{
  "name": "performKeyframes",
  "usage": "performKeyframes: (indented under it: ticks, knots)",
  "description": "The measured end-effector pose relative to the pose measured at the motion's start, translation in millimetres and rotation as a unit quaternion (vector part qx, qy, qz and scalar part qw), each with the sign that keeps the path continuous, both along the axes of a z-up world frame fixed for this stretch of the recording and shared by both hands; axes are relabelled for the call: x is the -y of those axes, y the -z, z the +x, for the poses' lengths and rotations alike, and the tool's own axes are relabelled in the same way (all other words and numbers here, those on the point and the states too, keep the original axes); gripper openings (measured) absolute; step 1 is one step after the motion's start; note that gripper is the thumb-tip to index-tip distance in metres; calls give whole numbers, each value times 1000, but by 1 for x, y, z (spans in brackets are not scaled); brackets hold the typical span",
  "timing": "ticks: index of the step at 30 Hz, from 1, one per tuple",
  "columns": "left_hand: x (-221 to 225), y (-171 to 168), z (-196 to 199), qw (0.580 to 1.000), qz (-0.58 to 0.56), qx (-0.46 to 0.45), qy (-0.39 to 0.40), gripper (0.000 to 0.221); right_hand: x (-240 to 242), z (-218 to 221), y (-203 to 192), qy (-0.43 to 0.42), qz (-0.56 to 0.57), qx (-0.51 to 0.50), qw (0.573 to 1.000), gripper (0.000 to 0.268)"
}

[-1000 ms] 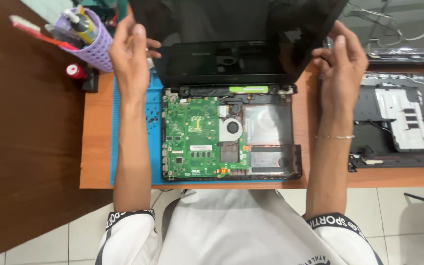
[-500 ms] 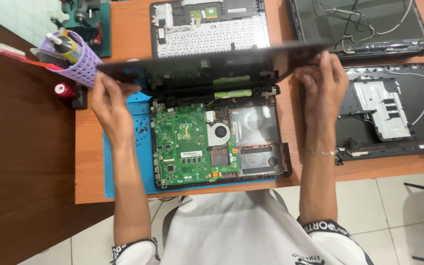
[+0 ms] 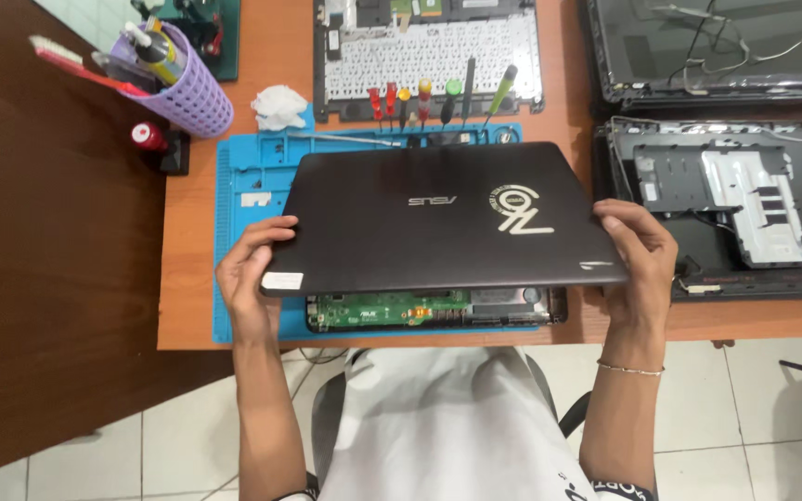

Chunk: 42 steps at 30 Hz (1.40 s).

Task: The person organizes the internal wiring of a laptop screen assembly by hand, picks up a laptop body to examine it, and then removes the keyboard bezel and handles components on the motherboard using a small tool.

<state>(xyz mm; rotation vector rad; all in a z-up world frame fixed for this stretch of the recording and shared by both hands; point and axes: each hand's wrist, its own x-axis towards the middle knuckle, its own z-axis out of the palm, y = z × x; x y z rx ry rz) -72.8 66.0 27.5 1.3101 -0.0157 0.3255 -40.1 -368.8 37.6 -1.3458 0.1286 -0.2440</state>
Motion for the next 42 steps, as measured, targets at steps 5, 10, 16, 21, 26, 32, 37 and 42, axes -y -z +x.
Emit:
performKeyframes:
  ticks: [5, 10, 16, 21, 26, 32, 37, 42]
  knots:
    - [-2, 17, -14, 999, 28, -32, -3, 28, 2, -12, 16, 26, 9, -49, 998, 20]
    - [-2, 18, -18, 998, 58, -40, 2, 25, -11, -22, 7, 28, -51, -34, 998, 18]
    - [0, -13, -17, 978, 201, -48, 27, 24, -26, -27, -20, 31, -216, -50, 975, 22]
    - [0, -72, -2, 862, 504, -32, 32, 26, -32, -16, -63, -12, -378, 9, 926, 29]
    - [29, -121, 51, 798, 578, 61, 159, 23, -37, 40, -85, -143, -465, -59, 872, 38]
    - [102, -136, 152, 681, 650, 296, 164, 34, -39, 137, -56, -250, -629, 69, 733, 32]
    - [145, -114, 214, 630, 688, 313, 179, 42, -37, 182, -26, -305, -617, 63, 723, 28]
    - [158, -93, 243, 635, 673, 311, 218, 32, -40, 198, -14, -290, -572, 101, 760, 27]
